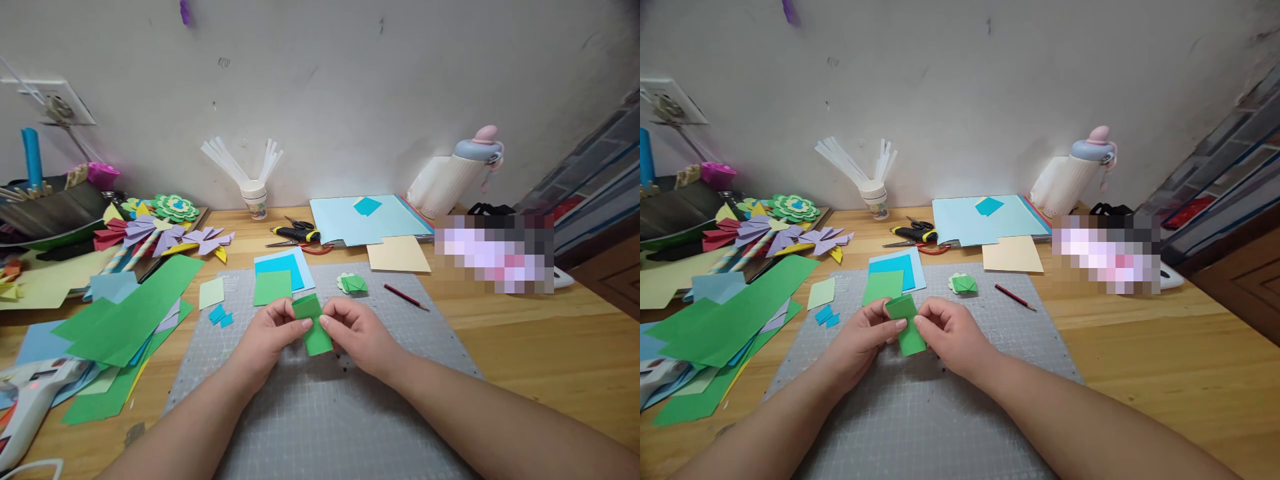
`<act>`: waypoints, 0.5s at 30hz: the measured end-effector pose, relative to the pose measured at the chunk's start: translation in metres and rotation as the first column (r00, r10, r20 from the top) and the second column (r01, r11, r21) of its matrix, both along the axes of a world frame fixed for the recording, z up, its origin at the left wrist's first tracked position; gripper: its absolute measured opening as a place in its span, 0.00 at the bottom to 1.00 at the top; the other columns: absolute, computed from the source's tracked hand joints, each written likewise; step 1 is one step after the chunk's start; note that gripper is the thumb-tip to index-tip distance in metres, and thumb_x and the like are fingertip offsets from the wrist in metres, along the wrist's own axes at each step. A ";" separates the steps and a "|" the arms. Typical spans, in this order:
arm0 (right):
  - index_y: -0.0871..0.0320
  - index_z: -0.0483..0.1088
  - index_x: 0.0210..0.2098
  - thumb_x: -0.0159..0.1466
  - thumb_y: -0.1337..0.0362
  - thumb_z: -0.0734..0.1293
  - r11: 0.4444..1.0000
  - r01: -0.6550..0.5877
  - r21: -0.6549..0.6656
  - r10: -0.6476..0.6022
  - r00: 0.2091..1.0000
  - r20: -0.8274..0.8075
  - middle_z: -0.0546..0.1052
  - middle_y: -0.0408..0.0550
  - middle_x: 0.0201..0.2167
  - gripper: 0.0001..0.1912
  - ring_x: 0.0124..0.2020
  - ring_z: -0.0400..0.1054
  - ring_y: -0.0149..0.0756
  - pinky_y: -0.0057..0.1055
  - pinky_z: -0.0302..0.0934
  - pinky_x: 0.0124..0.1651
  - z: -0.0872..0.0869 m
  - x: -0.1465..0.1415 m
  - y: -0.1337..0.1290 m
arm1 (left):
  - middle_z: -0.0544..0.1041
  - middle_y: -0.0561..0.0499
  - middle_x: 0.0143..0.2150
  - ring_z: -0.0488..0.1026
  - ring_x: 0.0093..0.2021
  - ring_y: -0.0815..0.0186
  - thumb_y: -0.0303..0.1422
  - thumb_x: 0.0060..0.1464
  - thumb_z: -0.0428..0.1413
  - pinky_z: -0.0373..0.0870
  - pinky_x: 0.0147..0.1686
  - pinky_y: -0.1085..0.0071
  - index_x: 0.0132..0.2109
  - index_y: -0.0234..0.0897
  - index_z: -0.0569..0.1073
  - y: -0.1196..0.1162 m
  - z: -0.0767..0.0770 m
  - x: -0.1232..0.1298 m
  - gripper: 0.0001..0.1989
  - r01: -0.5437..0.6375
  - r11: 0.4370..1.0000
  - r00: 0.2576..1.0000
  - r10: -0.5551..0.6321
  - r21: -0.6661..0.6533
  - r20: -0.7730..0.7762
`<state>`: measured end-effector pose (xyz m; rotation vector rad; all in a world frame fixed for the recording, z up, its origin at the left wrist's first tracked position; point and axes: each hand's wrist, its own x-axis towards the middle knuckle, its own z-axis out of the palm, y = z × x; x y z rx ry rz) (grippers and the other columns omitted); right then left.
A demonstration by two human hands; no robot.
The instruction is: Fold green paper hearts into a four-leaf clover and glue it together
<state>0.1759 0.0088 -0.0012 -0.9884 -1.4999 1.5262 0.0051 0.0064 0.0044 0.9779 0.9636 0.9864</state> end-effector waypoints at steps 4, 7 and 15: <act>0.57 0.61 0.24 0.62 0.62 0.62 1.000 0.000 0.005 0.000 1.000 -0.016 0.62 0.37 0.19 0.11 0.20 0.56 0.25 0.24 0.50 0.23 0.000 0.000 0.000 | 0.62 0.59 0.19 0.56 0.21 0.74 0.36 0.46 0.62 0.52 0.24 0.76 0.24 0.36 0.62 0.000 -0.002 -0.001 0.16 -0.016 1.000 0.999 0.015 -0.017 -0.039; 0.58 0.61 0.24 0.62 0.62 0.62 1.000 -0.009 -0.006 0.008 0.999 -0.036 0.62 0.37 0.19 0.11 0.20 0.56 0.25 0.23 0.51 0.23 0.000 -0.001 0.000 | 0.61 0.60 0.18 0.56 0.21 0.73 0.38 0.48 0.60 0.51 0.24 0.75 0.25 0.37 0.60 -0.001 -0.003 -0.001 0.16 -0.034 0.999 0.998 0.034 -0.006 -0.061; 0.57 0.60 0.24 0.61 0.62 0.62 0.999 -0.013 -0.042 0.010 0.997 -0.074 0.61 0.36 0.18 0.11 0.19 0.56 0.24 0.23 0.50 0.22 0.000 -0.002 0.001 | 0.61 0.58 0.19 0.56 0.22 0.73 0.39 0.53 0.55 0.53 0.24 0.75 0.24 0.37 0.61 0.000 -0.002 -0.001 0.15 -0.041 0.996 0.991 0.051 0.083 -0.127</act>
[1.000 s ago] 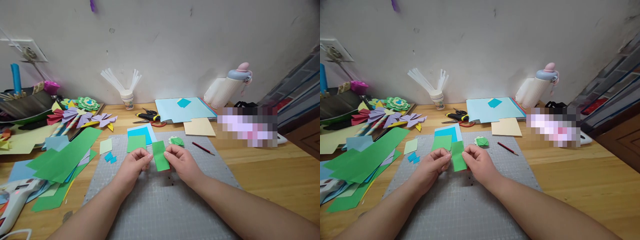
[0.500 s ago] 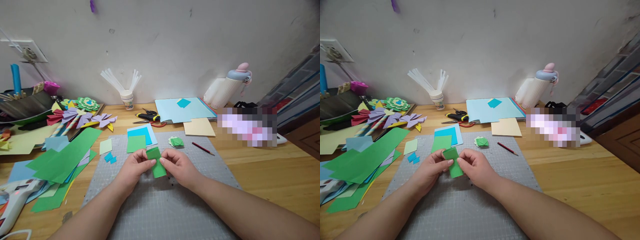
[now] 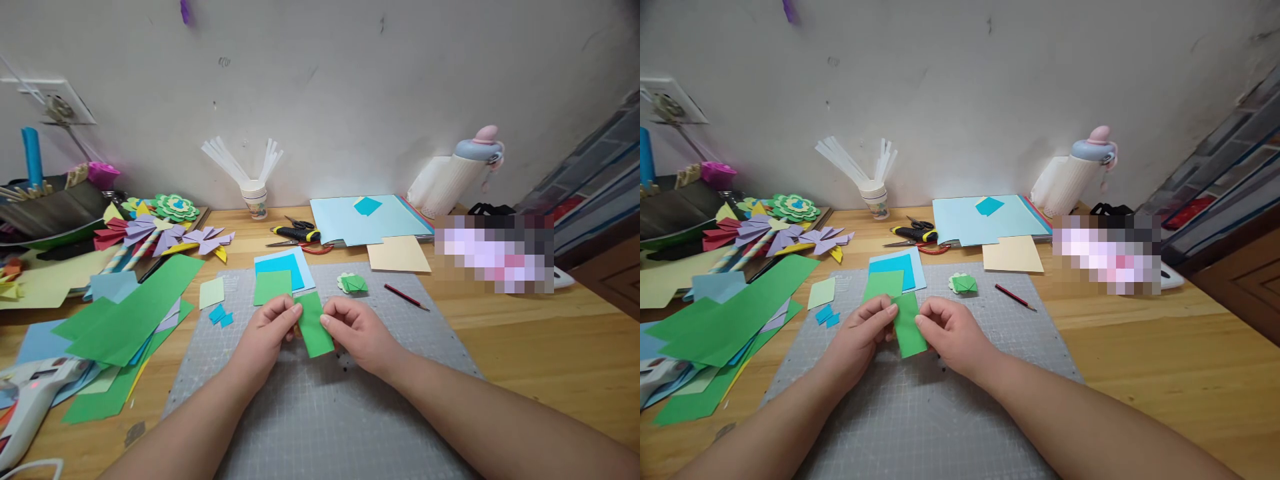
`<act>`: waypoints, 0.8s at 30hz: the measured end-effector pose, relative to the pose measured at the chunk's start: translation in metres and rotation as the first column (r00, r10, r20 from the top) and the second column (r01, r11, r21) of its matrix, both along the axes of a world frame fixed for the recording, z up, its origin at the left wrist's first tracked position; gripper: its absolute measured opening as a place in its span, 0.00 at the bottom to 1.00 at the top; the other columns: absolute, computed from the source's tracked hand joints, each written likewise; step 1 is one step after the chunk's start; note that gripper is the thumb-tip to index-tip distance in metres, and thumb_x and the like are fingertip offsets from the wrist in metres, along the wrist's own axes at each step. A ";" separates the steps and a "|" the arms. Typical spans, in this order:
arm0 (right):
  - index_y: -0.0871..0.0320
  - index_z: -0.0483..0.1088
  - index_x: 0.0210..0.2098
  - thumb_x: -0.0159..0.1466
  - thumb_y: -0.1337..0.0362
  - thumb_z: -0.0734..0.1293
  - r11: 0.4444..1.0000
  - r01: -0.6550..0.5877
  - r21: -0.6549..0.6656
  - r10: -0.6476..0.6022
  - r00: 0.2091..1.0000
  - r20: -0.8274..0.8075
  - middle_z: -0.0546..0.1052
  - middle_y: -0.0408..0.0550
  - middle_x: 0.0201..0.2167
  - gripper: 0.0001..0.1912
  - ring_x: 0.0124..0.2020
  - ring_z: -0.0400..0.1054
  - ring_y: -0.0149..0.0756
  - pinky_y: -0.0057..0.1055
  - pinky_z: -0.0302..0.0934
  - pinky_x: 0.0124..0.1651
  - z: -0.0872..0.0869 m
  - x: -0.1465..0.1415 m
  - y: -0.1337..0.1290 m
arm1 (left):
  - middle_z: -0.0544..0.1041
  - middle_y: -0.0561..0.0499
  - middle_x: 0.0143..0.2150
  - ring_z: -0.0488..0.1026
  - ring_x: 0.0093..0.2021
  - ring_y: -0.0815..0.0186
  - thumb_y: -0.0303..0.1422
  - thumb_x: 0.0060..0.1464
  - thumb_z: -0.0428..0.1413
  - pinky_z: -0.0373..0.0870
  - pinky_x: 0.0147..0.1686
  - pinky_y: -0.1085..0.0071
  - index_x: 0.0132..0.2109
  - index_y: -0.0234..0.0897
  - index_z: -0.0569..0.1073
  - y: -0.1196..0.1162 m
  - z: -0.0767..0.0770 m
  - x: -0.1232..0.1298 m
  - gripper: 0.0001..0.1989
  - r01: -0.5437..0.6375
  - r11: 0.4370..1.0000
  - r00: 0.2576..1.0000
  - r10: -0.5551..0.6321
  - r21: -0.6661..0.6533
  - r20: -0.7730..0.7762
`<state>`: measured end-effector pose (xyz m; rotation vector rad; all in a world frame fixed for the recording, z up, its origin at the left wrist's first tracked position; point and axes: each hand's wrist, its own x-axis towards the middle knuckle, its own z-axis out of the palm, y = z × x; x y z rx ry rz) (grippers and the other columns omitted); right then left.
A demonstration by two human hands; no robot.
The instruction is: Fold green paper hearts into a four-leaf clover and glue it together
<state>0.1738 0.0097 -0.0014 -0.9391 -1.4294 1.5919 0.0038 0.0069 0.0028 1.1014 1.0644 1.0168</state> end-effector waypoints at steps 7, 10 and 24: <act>0.57 0.60 0.24 0.61 0.63 0.62 1.000 -0.009 -0.014 0.009 1.000 0.016 0.62 0.36 0.18 0.11 0.19 0.57 0.25 0.23 0.51 0.22 0.001 0.000 -0.001 | 0.63 0.60 0.21 0.58 0.22 0.74 0.34 0.49 0.59 0.55 0.24 0.77 0.29 0.37 0.64 0.003 -0.001 0.000 0.10 -0.103 0.992 0.994 0.101 0.073 0.034; 0.57 0.60 0.23 0.61 0.63 0.62 1.000 -0.003 -0.010 0.003 1.000 0.017 0.61 0.35 0.18 0.11 0.18 0.56 0.24 0.23 0.51 0.22 0.002 0.000 -0.001 | 0.64 0.59 0.20 0.59 0.23 0.74 0.36 0.52 0.57 0.57 0.25 0.77 0.28 0.37 0.65 0.003 -0.003 -0.001 0.11 -0.096 0.991 0.995 0.094 0.091 0.027; 0.57 0.62 0.25 0.62 0.60 0.62 1.000 0.028 0.003 -0.028 1.000 0.001 0.67 0.38 0.19 0.11 0.20 0.63 0.27 0.24 0.57 0.24 -0.003 0.001 0.001 | 0.59 0.59 0.20 0.54 0.22 0.73 0.43 0.49 0.58 0.51 0.23 0.76 0.23 0.36 0.62 -0.002 0.005 0.005 0.18 0.046 0.998 0.995 -0.042 0.032 -0.094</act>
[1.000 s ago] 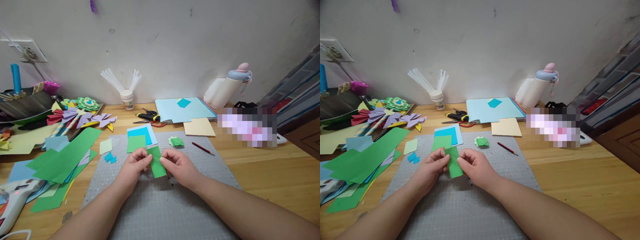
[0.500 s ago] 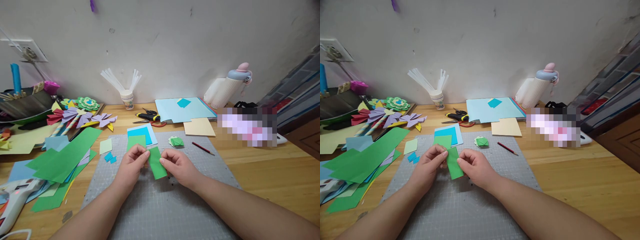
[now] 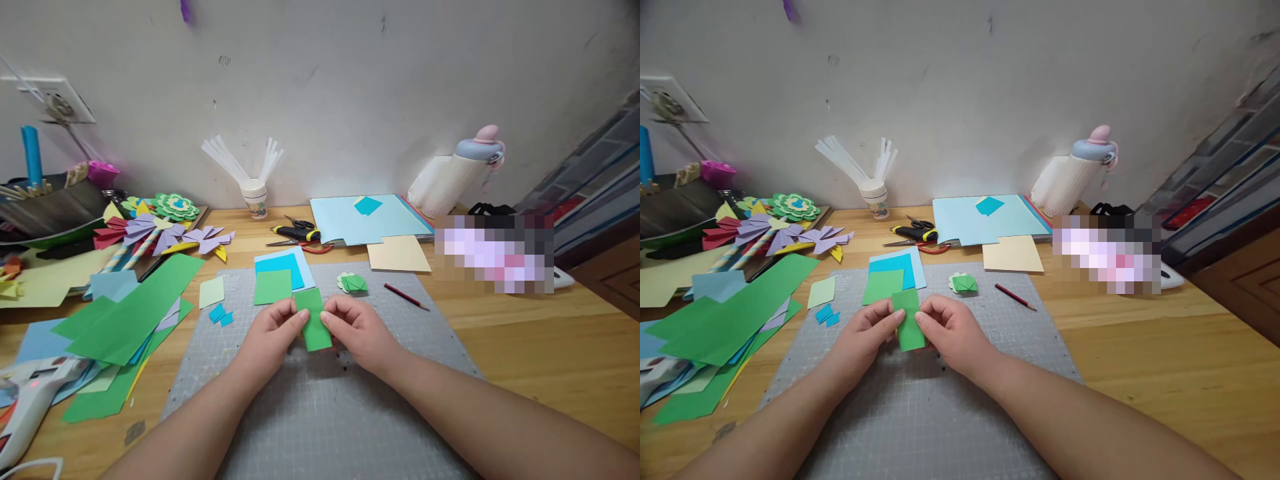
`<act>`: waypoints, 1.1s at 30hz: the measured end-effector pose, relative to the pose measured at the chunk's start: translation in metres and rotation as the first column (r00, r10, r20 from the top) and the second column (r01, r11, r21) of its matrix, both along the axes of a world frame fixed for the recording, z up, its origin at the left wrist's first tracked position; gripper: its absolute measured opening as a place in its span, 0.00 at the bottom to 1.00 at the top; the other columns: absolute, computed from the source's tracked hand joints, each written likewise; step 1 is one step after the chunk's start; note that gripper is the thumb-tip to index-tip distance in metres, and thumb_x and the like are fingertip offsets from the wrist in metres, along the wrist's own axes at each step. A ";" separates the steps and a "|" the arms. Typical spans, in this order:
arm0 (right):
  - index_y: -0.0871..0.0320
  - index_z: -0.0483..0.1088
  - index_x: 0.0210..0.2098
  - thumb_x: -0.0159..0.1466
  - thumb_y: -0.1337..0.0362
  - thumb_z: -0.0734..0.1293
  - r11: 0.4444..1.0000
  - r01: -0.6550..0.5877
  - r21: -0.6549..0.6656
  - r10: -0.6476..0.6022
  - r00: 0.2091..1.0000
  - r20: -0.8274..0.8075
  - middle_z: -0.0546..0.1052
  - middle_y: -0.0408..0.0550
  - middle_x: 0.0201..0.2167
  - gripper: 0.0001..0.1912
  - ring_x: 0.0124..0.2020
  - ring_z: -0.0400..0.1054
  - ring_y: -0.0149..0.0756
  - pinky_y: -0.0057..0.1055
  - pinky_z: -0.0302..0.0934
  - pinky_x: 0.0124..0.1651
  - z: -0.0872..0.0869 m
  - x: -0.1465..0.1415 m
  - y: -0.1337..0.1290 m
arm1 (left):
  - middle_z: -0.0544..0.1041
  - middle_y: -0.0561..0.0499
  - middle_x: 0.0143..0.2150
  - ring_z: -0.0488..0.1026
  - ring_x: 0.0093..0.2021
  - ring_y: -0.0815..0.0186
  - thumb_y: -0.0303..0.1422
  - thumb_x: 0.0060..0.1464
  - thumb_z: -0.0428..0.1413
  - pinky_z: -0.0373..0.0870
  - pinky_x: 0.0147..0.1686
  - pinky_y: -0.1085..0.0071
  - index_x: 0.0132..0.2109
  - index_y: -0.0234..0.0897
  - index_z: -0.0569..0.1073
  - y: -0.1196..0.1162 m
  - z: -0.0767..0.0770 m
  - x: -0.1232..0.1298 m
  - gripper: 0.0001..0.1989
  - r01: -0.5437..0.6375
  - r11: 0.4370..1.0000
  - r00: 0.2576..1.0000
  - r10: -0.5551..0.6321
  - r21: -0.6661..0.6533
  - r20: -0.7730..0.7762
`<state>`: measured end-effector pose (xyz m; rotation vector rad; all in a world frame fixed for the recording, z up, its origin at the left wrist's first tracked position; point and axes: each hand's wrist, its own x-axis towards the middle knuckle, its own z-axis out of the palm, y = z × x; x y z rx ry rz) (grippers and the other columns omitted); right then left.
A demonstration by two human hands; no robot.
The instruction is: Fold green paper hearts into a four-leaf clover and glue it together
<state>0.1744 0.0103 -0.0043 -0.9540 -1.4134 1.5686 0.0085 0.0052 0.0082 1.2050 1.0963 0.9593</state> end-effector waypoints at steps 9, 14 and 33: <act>0.57 0.62 0.26 0.62 0.59 0.63 0.999 -0.024 -0.047 0.024 1.000 -0.002 0.70 0.39 0.18 0.11 0.21 0.67 0.29 0.25 0.59 0.24 -0.003 0.001 0.002 | 0.60 0.59 0.21 0.54 0.22 0.73 0.42 0.52 0.54 0.51 0.23 0.76 0.26 0.37 0.62 0.000 0.001 0.001 0.16 0.043 0.999 0.999 -0.043 0.005 -0.017; 0.57 0.62 0.25 0.61 0.58 0.64 0.999 0.031 -0.038 -0.032 0.999 -0.025 0.68 0.37 0.18 0.12 0.20 0.67 0.29 0.25 0.60 0.24 0.003 0.000 0.000 | 0.55 0.59 0.20 0.52 0.22 0.72 0.43 0.54 0.52 0.50 0.24 0.75 0.22 0.38 0.56 -0.001 0.000 0.001 0.20 0.035 0.997 0.995 -0.028 0.070 -0.101; 0.57 0.62 0.24 0.59 0.55 0.65 0.985 0.152 -0.086 -0.157 0.986 -0.054 0.68 0.37 0.16 0.14 0.19 0.67 0.30 0.28 0.65 0.26 0.007 -0.001 -0.001 | 0.61 0.57 0.19 0.58 0.22 0.69 0.44 0.60 0.44 0.55 0.26 0.72 0.22 0.39 0.58 -0.004 -0.002 0.000 0.20 0.102 0.985 0.934 -0.046 0.140 -0.354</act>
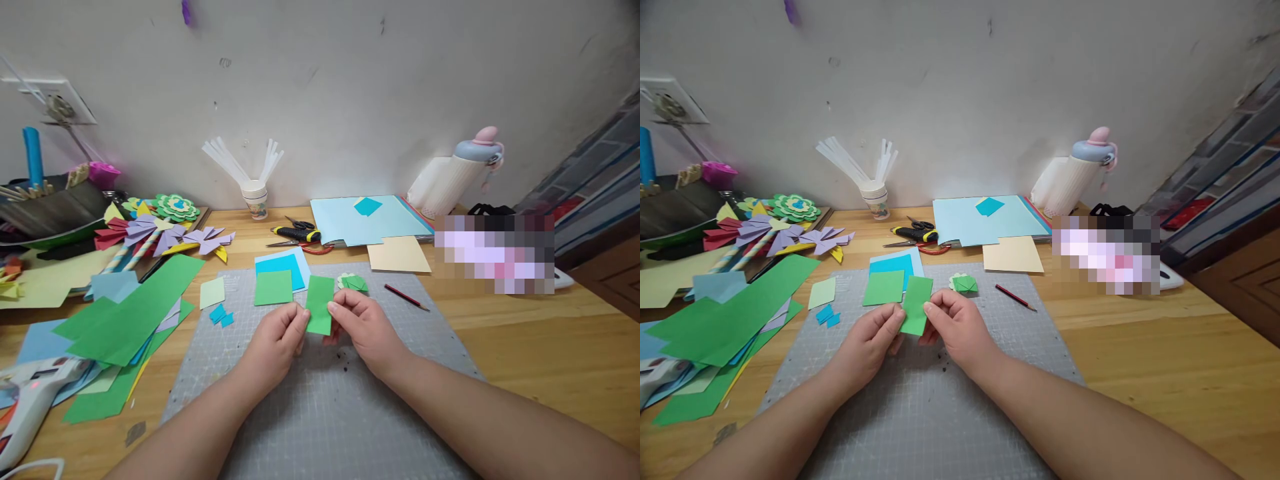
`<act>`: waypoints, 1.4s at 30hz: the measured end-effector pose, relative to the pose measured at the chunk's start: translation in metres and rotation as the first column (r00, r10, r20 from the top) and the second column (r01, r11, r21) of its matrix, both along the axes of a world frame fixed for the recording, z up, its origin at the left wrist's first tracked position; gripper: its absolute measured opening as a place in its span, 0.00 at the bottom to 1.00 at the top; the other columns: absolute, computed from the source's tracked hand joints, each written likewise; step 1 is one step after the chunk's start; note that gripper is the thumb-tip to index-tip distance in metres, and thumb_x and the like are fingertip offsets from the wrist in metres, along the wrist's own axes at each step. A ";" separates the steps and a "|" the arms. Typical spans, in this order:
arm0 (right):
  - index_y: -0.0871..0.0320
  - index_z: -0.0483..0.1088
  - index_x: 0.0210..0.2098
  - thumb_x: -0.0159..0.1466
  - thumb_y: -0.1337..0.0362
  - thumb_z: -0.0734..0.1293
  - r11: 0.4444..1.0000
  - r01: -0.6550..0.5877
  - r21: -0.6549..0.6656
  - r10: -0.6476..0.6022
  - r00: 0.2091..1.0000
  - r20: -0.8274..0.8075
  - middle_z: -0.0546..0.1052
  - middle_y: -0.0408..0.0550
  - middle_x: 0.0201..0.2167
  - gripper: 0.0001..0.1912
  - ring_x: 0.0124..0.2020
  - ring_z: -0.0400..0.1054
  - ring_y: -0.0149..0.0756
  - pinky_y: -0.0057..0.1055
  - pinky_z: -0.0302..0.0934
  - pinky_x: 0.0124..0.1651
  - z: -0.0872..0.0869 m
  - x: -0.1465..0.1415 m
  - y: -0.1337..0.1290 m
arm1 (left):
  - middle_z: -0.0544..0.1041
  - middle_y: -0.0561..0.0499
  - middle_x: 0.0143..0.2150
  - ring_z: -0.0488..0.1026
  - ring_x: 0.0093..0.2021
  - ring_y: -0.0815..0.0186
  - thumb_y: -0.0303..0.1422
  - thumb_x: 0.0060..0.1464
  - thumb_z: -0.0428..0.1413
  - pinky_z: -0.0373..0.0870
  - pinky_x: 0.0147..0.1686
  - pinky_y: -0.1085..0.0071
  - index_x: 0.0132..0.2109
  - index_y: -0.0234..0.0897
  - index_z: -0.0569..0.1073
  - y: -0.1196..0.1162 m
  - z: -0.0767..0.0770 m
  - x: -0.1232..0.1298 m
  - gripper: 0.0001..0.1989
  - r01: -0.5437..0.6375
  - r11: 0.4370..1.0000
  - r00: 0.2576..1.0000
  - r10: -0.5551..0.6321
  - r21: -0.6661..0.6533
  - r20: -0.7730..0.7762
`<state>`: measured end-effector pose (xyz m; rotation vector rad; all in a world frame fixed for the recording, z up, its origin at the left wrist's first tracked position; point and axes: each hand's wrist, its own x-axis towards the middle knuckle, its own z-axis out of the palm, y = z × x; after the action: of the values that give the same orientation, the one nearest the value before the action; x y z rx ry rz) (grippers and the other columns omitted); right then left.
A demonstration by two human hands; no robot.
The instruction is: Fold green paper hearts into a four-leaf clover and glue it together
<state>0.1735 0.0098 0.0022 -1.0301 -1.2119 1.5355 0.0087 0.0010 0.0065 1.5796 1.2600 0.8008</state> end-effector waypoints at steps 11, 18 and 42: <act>0.57 0.61 0.24 0.58 0.54 0.66 0.999 -0.003 -0.037 0.002 1.000 -0.024 0.68 0.36 0.16 0.15 0.18 0.67 0.29 0.28 0.65 0.25 -0.003 0.000 0.003 | 0.62 0.56 0.21 0.58 0.24 0.69 0.39 0.57 0.47 0.55 0.26 0.73 0.23 0.38 0.60 0.001 0.001 0.000 0.16 0.005 1.000 1.000 -0.005 0.027 0.025; 0.57 0.61 0.24 0.58 0.54 0.66 0.997 0.035 -0.074 -0.039 0.998 -0.046 0.68 0.36 0.16 0.14 0.17 0.66 0.28 0.28 0.64 0.25 -0.004 -0.001 0.005 | 0.61 0.57 0.20 0.57 0.23 0.69 0.38 0.57 0.48 0.54 0.25 0.73 0.23 0.39 0.58 0.000 0.000 -0.002 0.16 0.017 0.999 0.996 -0.014 -0.038 0.092; 0.58 0.61 0.25 0.56 0.51 0.67 0.994 -0.105 -0.028 0.107 0.991 0.076 0.65 0.38 0.20 0.17 0.20 0.61 0.27 0.26 0.58 0.23 -0.009 0.001 0.007 | 0.67 0.54 0.35 0.65 0.34 0.68 0.36 0.51 0.57 0.62 0.34 0.73 0.45 0.40 0.66 0.005 -0.006 -0.001 0.14 -0.150 0.987 0.915 0.159 -0.053 0.370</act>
<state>0.1745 0.0164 -0.0065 -1.0635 -1.3233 1.6080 0.0076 0.0062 0.0005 1.2422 1.1155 1.1248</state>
